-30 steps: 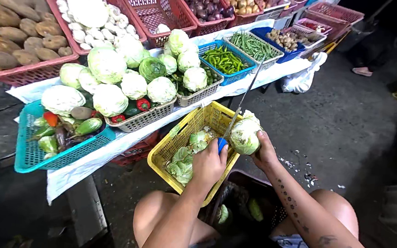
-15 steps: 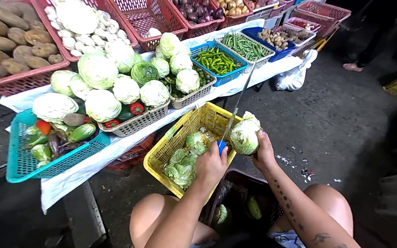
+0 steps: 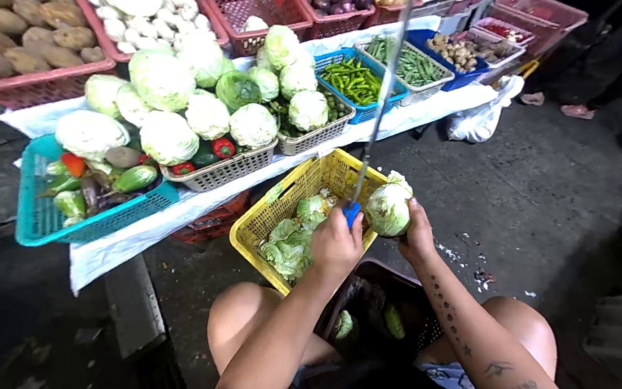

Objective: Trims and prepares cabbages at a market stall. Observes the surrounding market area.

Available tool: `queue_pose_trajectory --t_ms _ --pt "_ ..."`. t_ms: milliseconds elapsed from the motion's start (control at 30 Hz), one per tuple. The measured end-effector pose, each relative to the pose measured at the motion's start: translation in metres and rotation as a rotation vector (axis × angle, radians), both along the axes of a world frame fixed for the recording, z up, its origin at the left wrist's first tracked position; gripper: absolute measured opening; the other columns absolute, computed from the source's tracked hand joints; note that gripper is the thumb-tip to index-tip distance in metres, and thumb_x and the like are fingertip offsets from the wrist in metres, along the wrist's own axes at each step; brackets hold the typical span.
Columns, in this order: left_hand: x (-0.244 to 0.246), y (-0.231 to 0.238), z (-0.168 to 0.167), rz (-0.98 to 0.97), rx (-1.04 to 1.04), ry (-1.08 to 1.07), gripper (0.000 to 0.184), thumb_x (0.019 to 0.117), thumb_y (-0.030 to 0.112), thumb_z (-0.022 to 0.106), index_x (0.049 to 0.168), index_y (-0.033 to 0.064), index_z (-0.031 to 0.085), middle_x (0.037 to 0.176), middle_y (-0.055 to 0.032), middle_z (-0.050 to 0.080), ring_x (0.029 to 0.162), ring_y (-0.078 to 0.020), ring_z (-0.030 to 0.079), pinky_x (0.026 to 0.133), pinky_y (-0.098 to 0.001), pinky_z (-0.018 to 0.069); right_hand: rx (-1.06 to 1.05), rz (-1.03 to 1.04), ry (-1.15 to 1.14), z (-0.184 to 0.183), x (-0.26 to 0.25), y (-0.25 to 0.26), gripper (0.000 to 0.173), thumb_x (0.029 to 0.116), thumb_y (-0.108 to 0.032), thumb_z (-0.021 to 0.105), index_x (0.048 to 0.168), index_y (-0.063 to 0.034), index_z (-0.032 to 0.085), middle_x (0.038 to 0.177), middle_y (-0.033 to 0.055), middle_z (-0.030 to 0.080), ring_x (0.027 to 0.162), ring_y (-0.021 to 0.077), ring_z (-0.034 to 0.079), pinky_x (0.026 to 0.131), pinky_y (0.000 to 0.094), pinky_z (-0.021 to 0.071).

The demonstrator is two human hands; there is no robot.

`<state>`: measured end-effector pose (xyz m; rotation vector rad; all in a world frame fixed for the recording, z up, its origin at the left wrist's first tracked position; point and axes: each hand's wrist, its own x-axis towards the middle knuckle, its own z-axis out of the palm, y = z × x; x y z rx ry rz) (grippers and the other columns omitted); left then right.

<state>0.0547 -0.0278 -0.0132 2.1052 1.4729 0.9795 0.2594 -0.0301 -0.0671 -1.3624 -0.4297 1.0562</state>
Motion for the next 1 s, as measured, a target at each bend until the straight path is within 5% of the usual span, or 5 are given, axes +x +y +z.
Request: queue_pose_trajectory --t_ms 133,400,533,700,1000 --pt "-0.005 0.021 -0.015 -0.216 -0.751 0.415 0.050 0.1095 0.045 0.039 0.142 0.0096 0.051 0.117 -0.0182 0.070 0.111 -0.0363 0.068 0.092 -0.0580 0.0542 -0.087 -0.049 0.014 -0.004 0.002 0.006 0.056 0.1065 -0.053 0.042 0.144 -0.0127 0.047 0.118 0.0196 0.068 0.096 0.0375 0.071 0.071 0.0583 0.0609" --pt "-0.003 0.028 0.016 -0.134 -0.645 0.447 0.044 0.1096 0.045 0.039 0.132 0.0103 0.053 0.105 -0.0148 0.071 0.103 -0.0336 0.071 0.087 -0.0542 0.0563 0.095 0.140 0.375 -0.018 -0.015 0.019 0.086 0.0974 -0.078 0.014 0.151 -0.0175 0.044 0.139 0.0126 0.061 0.127 0.0279 0.060 0.103 0.0540 0.0511" --pt "-0.009 0.024 0.020 -0.199 -0.623 0.536 0.042 0.1102 0.043 0.037 0.131 0.0100 0.053 0.106 -0.0149 0.071 0.105 -0.0334 0.071 0.087 -0.0534 0.0555 0.163 0.244 0.411 -0.040 -0.024 0.008 0.080 0.0963 -0.070 0.046 0.152 -0.0131 0.035 0.138 0.0169 0.058 0.124 0.0288 0.060 0.103 0.0516 0.0520" --pt "-0.012 0.023 0.012 -0.164 -0.644 0.545 0.039 0.1097 0.043 0.039 0.125 0.0102 0.054 0.099 -0.0137 0.071 0.100 -0.0330 0.071 0.083 -0.0524 0.0567 0.159 0.365 0.229 -0.060 -0.029 -0.010 0.129 0.0647 -0.047 0.095 0.157 -0.0152 0.011 0.134 0.0195 0.058 0.115 0.0308 0.066 0.095 0.0487 0.0589" --pt "-0.022 0.025 0.027 -0.068 -0.527 0.290 0.041 0.1083 0.047 0.045 0.124 0.0104 0.056 0.091 -0.0124 0.070 0.089 -0.0324 0.071 0.077 -0.0542 0.0568 0.046 0.288 0.255 -0.033 -0.006 -0.005 0.085 0.0874 -0.054 0.072 0.150 -0.0117 0.033 0.128 0.0200 0.063 0.109 0.0324 0.068 0.088 0.0505 0.0602"
